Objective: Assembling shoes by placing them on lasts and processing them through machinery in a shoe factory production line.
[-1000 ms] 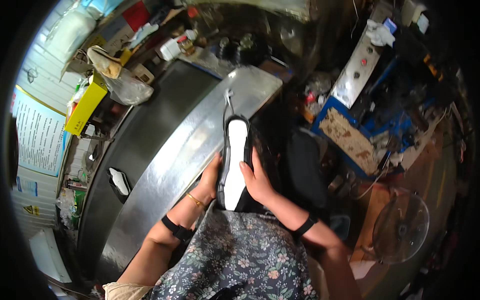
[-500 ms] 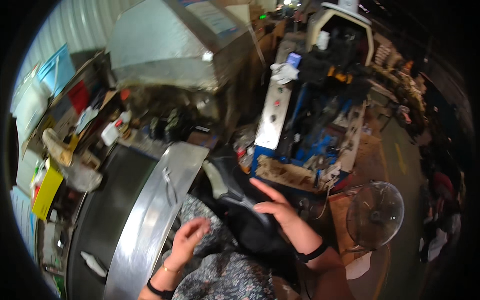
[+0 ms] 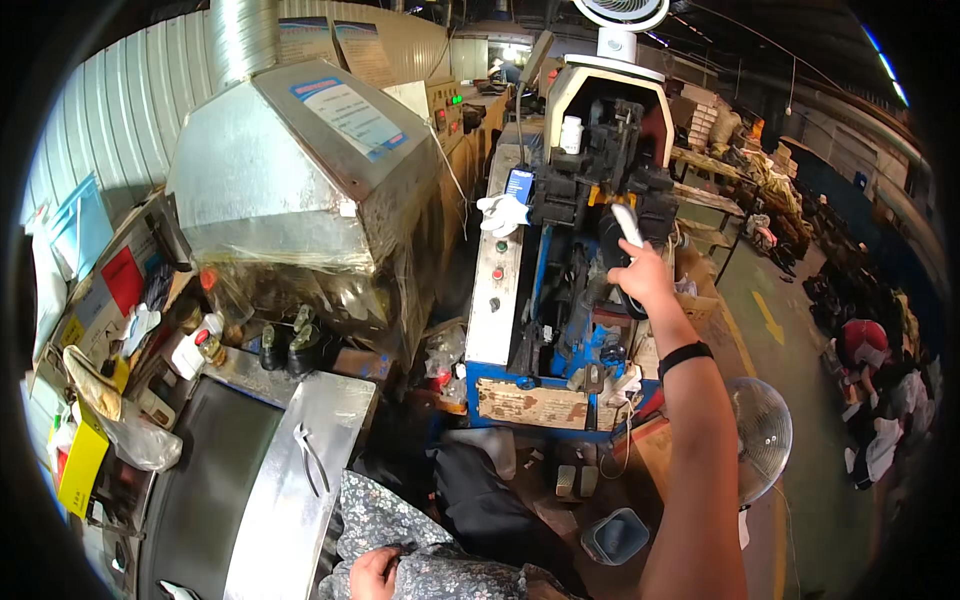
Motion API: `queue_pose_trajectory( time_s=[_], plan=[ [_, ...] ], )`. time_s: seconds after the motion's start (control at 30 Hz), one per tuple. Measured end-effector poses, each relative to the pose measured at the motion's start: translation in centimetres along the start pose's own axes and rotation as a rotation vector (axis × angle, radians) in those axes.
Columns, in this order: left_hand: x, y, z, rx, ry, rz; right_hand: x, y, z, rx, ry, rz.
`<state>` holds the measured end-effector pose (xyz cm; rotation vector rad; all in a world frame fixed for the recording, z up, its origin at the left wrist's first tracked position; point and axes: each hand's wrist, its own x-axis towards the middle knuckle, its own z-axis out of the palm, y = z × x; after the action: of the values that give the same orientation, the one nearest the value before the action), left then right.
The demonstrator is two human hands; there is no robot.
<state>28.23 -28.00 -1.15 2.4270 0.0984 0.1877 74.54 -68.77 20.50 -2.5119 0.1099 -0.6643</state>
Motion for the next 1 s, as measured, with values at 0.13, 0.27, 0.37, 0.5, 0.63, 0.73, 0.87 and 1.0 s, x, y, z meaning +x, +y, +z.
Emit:
queue_pose_trajectory(
  time_s=[0.13,0.27,0.37,0.5,0.63,0.73,0.87,1.0],
  plan=[
    [0.0,0.4,-0.2,0.037,-0.032,-0.028,0.6,0.0,0.8,-0.266,-0.248,0.014],
    [-1.0,-1.1,0.7,0.097,0.019,-0.003,-3.1,-1.1,4.1,-0.272,-0.150,0.005],
    [-0.3,-1.7,1.7,0.074,-0.005,0.014,-3.4,-0.6,3.6,-0.321,-0.094,0.027],
    [0.3,0.0,1.2,0.094,-0.031,0.003,-3.3,0.6,3.4,-0.282,-0.045,-0.002],
    [0.4,0.4,0.7,0.102,-0.014,-0.012,-3.1,0.0,3.8,-0.269,-0.032,-0.039],
    [-0.4,-0.4,0.1,-0.028,-0.006,-0.128,-3.1,-2.4,4.5,-0.243,-0.048,-0.062],
    [-2.1,-3.9,0.7,-0.222,0.196,-0.169,-1.3,-1.0,6.1,0.017,-0.099,-0.190],
    [-2.6,-7.9,-4.9,-0.196,0.359,-0.390,4.8,8.2,4.8,-0.242,-0.057,-0.190]
  ],
)
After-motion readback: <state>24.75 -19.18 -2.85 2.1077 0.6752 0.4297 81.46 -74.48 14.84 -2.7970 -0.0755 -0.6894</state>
